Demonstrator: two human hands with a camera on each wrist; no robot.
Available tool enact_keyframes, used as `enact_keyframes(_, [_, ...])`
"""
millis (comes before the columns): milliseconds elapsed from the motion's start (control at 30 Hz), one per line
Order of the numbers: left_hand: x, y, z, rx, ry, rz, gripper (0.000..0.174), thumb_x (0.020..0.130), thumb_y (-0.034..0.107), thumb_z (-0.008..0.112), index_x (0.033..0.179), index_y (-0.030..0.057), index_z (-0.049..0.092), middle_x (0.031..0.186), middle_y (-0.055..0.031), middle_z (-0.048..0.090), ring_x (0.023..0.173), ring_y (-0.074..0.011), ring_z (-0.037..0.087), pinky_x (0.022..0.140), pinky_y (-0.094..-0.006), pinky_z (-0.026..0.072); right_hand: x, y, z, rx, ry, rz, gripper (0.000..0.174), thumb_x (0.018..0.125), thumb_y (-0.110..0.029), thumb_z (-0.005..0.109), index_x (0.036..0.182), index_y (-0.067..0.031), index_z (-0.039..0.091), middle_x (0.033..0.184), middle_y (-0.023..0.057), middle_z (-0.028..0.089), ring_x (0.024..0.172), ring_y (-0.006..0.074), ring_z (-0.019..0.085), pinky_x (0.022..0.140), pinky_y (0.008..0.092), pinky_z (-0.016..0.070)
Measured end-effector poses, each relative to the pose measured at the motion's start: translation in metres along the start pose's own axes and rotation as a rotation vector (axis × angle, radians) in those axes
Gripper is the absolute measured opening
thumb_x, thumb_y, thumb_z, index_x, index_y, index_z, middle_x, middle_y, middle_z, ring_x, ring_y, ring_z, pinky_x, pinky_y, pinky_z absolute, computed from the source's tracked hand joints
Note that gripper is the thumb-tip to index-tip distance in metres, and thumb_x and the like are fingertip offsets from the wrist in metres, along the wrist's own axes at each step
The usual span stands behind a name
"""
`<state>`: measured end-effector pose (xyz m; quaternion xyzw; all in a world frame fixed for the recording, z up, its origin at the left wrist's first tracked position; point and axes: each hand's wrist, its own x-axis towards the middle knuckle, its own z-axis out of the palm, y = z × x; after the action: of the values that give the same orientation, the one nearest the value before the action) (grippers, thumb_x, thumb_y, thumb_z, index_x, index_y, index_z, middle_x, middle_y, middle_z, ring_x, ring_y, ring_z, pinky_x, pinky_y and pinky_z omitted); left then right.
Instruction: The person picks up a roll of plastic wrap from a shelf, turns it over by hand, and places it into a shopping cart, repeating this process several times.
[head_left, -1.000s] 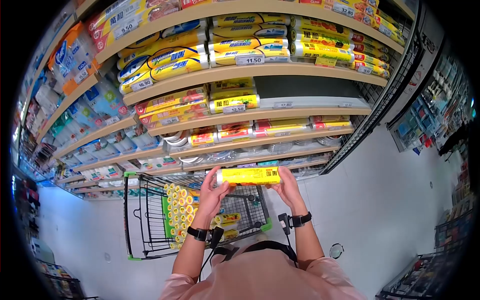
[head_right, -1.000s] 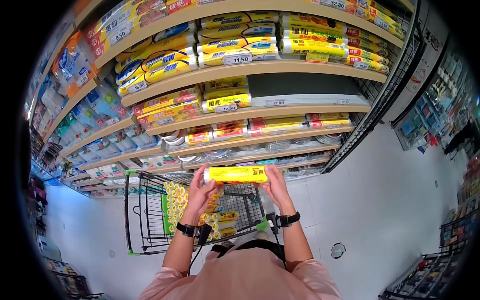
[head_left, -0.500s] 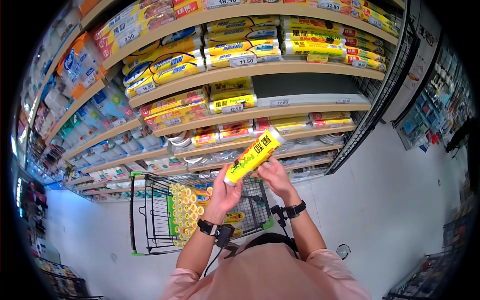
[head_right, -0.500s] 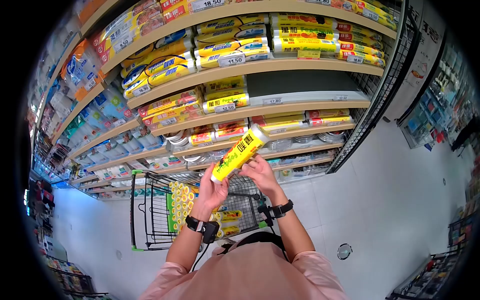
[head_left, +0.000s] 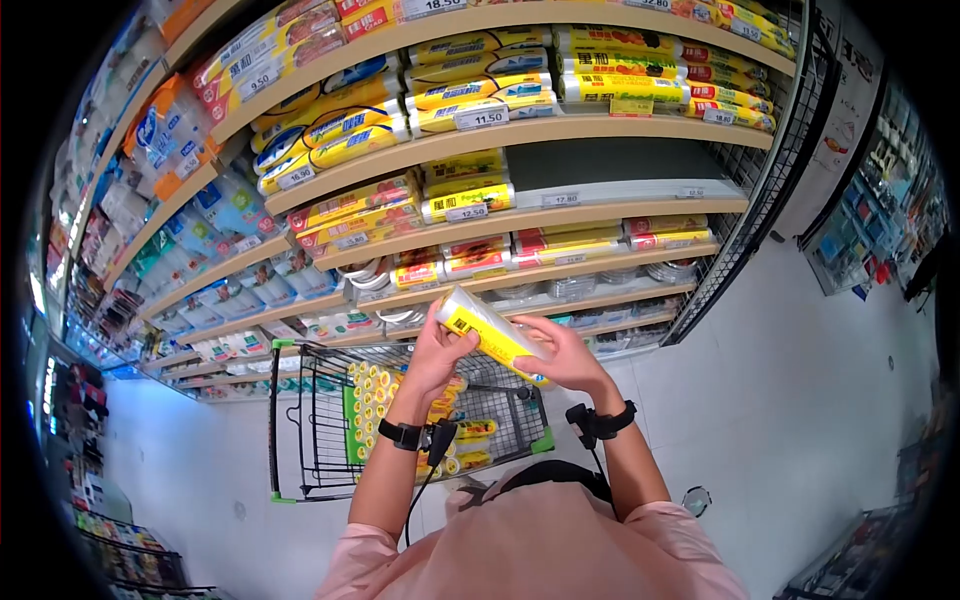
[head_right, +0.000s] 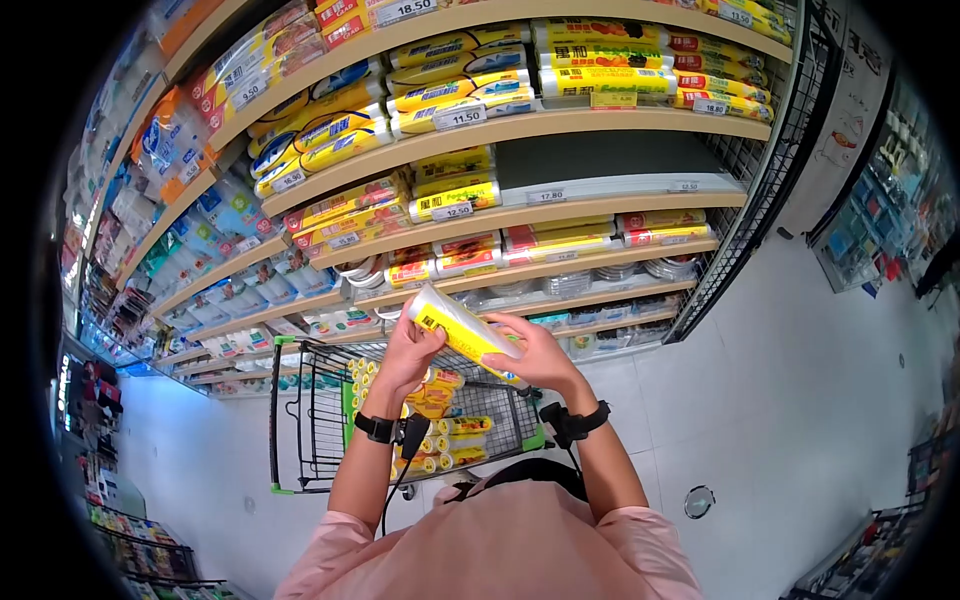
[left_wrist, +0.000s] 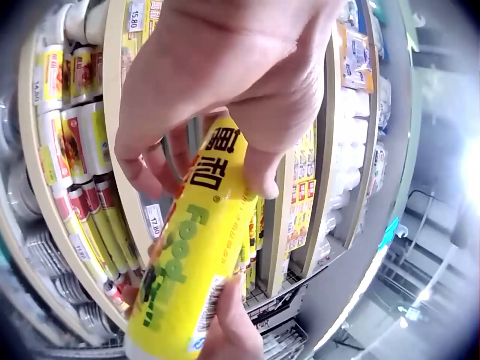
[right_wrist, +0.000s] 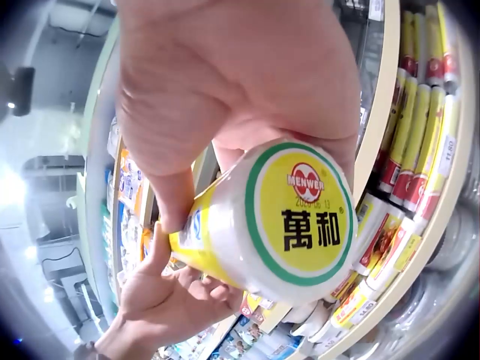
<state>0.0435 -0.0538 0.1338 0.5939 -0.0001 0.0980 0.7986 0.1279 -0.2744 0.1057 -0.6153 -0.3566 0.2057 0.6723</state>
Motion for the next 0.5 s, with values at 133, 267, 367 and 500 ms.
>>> enact_keyframes(133, [-0.009, -0.013, -0.005, -0.242, 0.132, -0.201, 0.036, 0.092, 0.008, 0.065, 0.124, 0.0047, 0.048, 0.112, -0.0101, 0.063, 0.100, -0.0209, 0.066, 0.084, -0.0368, 0.0590, -0.019, 0.009, -0.025, 0.301, 0.107, 0.065, 0.053, 0.086, -0.004, 0.071, 0.134, -0.0004, 0.048, 0.126, 0.0170, 0.060, 0.111, 0.0199, 0.062, 0.090, 0.0303, 0.0547])
enact_keyframes(267, [-0.005, -0.011, 0.005, -0.259, 0.226, -0.253, 0.033, 0.095, 0.018, 0.063, 0.120, -0.0004, 0.052, 0.113, -0.0153, 0.064, 0.098, -0.0276, 0.068, 0.081, -0.0375, 0.0614, -0.030, 0.015, -0.025, 0.258, 0.180, -0.054, 0.047, 0.090, -0.002, 0.064, 0.133, -0.0019, 0.047, 0.120, 0.0125, 0.062, 0.110, 0.0190, 0.062, 0.091, 0.0306, 0.0533])
enact_keyframes(367, [-0.003, 0.005, 0.014, -0.303, 0.188, -0.246, 0.039, 0.097, 0.022, 0.060, 0.125, 0.0005, 0.045, 0.118, -0.0170, 0.060, 0.099, -0.0309, 0.068, 0.082, -0.0378, 0.0614, -0.031, 0.016, -0.030, 0.368, 0.253, 0.001, 0.043, 0.092, -0.004, 0.062, 0.132, -0.0025, 0.047, 0.118, 0.0116, 0.061, 0.108, 0.0205, 0.063, 0.085, 0.0340, 0.0574])
enact_keyframes(500, [-0.003, 0.016, 0.028, -0.257, 0.121, -0.226, 0.041, 0.099, 0.022, 0.054, 0.130, 0.0017, 0.037, 0.120, -0.0217, 0.058, 0.099, -0.0350, 0.068, 0.081, -0.0390, 0.0617, -0.027, 0.015, -0.037, 0.481, 0.350, 0.027, 0.045, 0.093, -0.005, 0.062, 0.134, -0.0034, 0.044, 0.119, 0.0135, 0.060, 0.100, 0.0234, 0.066, 0.078, 0.0370, 0.0608])
